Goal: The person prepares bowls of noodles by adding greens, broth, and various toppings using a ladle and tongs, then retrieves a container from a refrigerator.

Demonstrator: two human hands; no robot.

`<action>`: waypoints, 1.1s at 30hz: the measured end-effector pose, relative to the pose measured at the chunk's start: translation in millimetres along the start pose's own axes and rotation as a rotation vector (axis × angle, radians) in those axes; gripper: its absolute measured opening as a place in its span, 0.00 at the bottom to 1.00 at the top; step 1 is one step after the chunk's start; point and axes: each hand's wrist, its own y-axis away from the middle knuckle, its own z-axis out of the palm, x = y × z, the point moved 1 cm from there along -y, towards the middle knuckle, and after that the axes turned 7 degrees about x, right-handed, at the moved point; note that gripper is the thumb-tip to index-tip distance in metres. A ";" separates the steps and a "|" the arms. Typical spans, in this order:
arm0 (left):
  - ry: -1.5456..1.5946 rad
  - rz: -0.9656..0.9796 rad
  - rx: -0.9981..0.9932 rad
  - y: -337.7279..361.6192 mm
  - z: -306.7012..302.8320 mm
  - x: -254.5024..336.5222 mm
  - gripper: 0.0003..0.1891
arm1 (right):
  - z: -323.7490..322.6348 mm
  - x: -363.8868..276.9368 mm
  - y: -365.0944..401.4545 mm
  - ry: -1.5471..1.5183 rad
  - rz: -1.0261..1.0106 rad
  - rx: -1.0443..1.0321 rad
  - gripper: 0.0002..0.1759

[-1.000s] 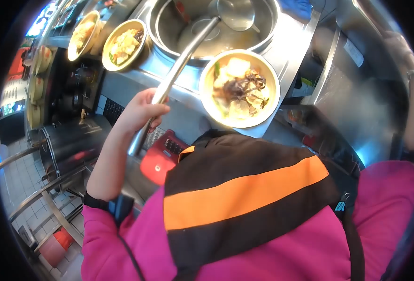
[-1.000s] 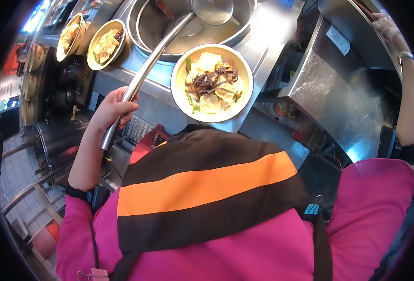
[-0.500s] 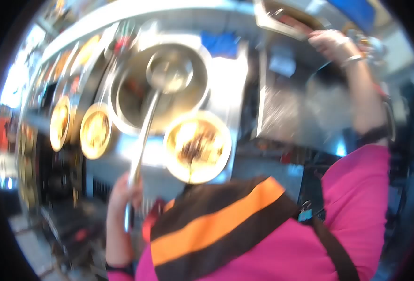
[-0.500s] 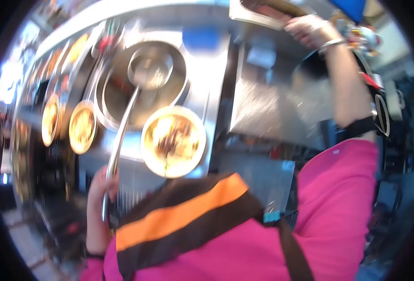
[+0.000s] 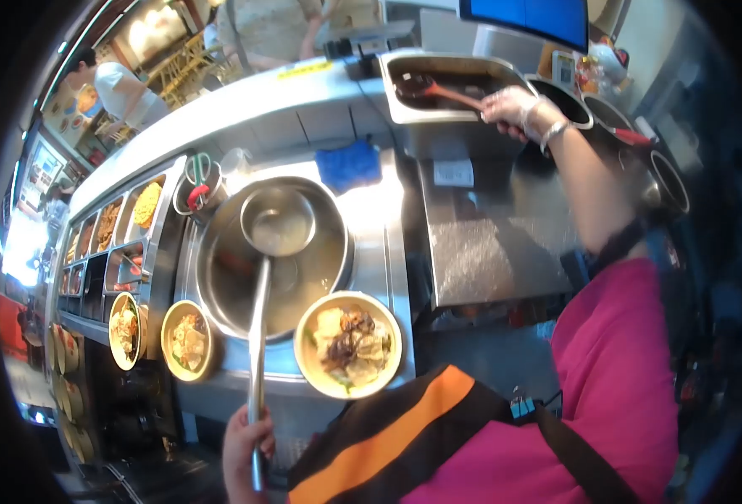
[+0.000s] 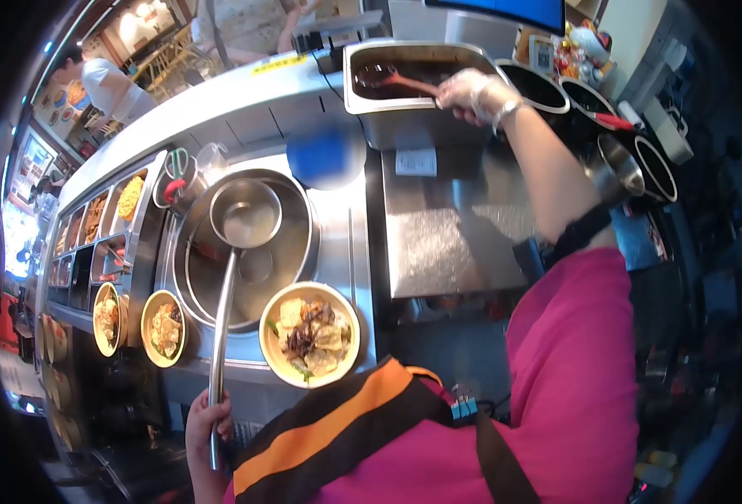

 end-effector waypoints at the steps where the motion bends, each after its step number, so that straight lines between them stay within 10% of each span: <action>1: -0.007 0.018 0.010 0.7 2.3 0.9 0.11 | 0.0 -1.3 1.7 0.045 -0.017 -0.003 0.12; 5: -0.008 0.033 0.005 -1.4 3.7 1.7 0.11 | 1.7 15.2 -51.5 -0.186 -0.382 0.019 0.16; 6: -0.011 0.038 -0.009 -2.5 3.0 2.1 0.11 | -0.9 13.1 -55.6 0.466 -0.604 0.271 0.14; 8: -0.025 0.041 0.004 -2.8 4.0 2.0 0.11 | 12.3 -28.5 -38.0 0.946 -0.380 0.251 0.10; 14: -0.007 0.028 0.025 -0.1 6.2 -0.6 0.11 | 34.9 -79.6 -17.3 1.306 -0.558 0.420 0.07; 30: 0.027 0.028 0.022 5.5 2.1 -8.9 0.12 | 28.0 -85.2 -19.3 1.362 -0.539 0.287 0.07; 33: 0.003 0.038 -0.024 5.2 1.9 -8.7 0.11 | 22.9 -40.3 -84.2 2.287 -0.736 0.034 0.11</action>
